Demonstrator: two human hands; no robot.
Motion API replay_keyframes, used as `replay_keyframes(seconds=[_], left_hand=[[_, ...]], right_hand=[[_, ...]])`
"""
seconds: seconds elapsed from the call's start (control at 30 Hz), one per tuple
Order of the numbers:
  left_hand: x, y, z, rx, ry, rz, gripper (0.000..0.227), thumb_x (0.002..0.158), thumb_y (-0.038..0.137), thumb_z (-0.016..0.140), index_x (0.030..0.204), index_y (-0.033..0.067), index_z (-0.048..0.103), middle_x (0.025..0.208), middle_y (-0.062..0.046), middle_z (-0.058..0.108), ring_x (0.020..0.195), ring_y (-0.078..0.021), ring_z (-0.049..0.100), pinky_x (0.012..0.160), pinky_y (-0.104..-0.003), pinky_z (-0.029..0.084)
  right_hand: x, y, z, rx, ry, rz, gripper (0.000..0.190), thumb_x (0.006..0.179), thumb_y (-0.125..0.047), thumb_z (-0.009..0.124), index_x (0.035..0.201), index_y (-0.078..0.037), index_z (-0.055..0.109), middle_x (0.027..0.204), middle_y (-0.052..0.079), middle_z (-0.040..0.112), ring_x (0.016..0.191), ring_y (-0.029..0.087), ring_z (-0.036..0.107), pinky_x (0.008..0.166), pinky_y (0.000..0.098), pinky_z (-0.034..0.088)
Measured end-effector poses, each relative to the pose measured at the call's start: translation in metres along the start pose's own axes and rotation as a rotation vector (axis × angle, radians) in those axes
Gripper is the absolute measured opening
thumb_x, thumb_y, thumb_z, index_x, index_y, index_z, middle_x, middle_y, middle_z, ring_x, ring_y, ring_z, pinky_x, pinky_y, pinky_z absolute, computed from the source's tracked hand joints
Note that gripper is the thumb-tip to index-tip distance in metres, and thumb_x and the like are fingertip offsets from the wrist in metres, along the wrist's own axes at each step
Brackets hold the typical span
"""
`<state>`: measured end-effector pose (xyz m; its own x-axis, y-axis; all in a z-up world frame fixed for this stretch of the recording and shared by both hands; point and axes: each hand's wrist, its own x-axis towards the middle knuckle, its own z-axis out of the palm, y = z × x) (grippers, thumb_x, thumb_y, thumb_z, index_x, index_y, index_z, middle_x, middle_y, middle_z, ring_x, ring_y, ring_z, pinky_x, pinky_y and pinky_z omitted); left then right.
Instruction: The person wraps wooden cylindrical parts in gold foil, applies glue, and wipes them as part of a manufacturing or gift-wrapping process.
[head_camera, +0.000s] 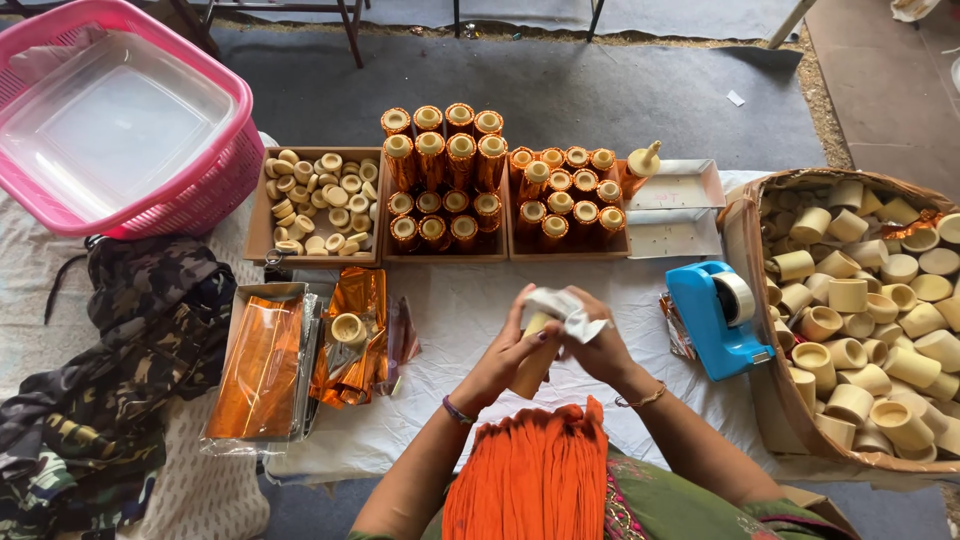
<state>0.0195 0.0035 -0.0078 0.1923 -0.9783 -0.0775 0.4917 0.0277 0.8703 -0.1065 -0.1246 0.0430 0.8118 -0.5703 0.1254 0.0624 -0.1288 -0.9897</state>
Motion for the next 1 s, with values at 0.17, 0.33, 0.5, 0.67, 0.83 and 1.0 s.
replay_keyframes(seconds=[0.17,0.33,0.5,0.67,0.83,1.0], left_hand=[[0.006,-0.035,-0.025,-0.129,-0.032,-0.07,0.067,0.1,0.034,0.061,0.158,0.0119,0.037,0.128,-0.025,0.06,0.089,-0.0253,0.074,0.068,-0.035,0.065],[-0.014,-0.006,0.009,0.735,0.245,0.519,0.053,0.098,0.03,0.063,0.143,0.0079,0.046,0.133,-0.023,0.058,0.087,-0.0274,0.071,0.063,-0.035,0.064],[-0.007,-0.035,-0.016,0.966,0.387,0.776,0.034,0.114,0.034,0.051,0.125,0.0022,0.047,0.114,-0.02,0.057,0.086,-0.0214,0.068,0.063,-0.023,0.062],[-0.003,-0.015,-0.04,0.152,0.5,0.258,0.049,0.109,0.048,0.033,0.106,0.0048,0.057,0.074,-0.001,0.055,0.054,-0.0081,0.046,0.041,-0.021,0.037],[-0.012,-0.014,-0.023,0.332,0.416,0.249,0.038,0.107,0.042,0.046,0.106,0.0053,0.057,0.083,-0.005,0.061,0.061,-0.0094,0.058,0.045,-0.023,0.049],[-0.024,-0.005,-0.004,1.196,0.281,0.896,0.038,0.104,0.039,0.058,0.117,0.0042,0.054,0.109,-0.024,0.062,0.069,-0.0164,0.065,0.051,-0.022,0.054]], right_hand=[[-0.009,0.073,-0.013,-0.388,-0.029,-0.247,0.035,0.103,-0.034,0.067,0.103,0.001,0.07,0.087,0.002,0.069,0.072,0.011,0.064,0.063,0.0288,0.052],[0.002,0.09,-0.008,0.253,0.378,0.402,0.03,0.098,-0.032,0.067,0.106,-0.003,0.07,0.088,0.003,0.068,0.073,0.01,0.065,0.062,0.0268,0.055],[-0.022,0.081,0.01,0.213,0.323,0.516,0.031,0.095,-0.039,0.064,0.105,-0.011,0.073,0.079,0.005,0.062,0.057,0.02,0.055,0.045,0.0368,0.044],[-0.029,0.067,0.013,-0.916,0.001,-0.856,0.04,0.092,-0.044,0.072,0.086,-0.006,0.063,0.092,0.006,0.06,0.078,0.02,0.058,0.062,0.0352,0.052],[-0.014,0.113,-0.002,-0.635,0.158,-0.691,0.044,0.094,-0.051,0.072,0.09,-0.012,0.051,0.088,0.005,0.053,0.078,0.019,0.055,0.067,0.0386,0.053],[-0.006,0.052,0.014,0.552,0.351,0.616,0.039,0.096,-0.036,0.07,0.116,-0.003,0.065,0.094,0.007,0.063,0.077,0.013,0.062,0.063,0.0309,0.054]])
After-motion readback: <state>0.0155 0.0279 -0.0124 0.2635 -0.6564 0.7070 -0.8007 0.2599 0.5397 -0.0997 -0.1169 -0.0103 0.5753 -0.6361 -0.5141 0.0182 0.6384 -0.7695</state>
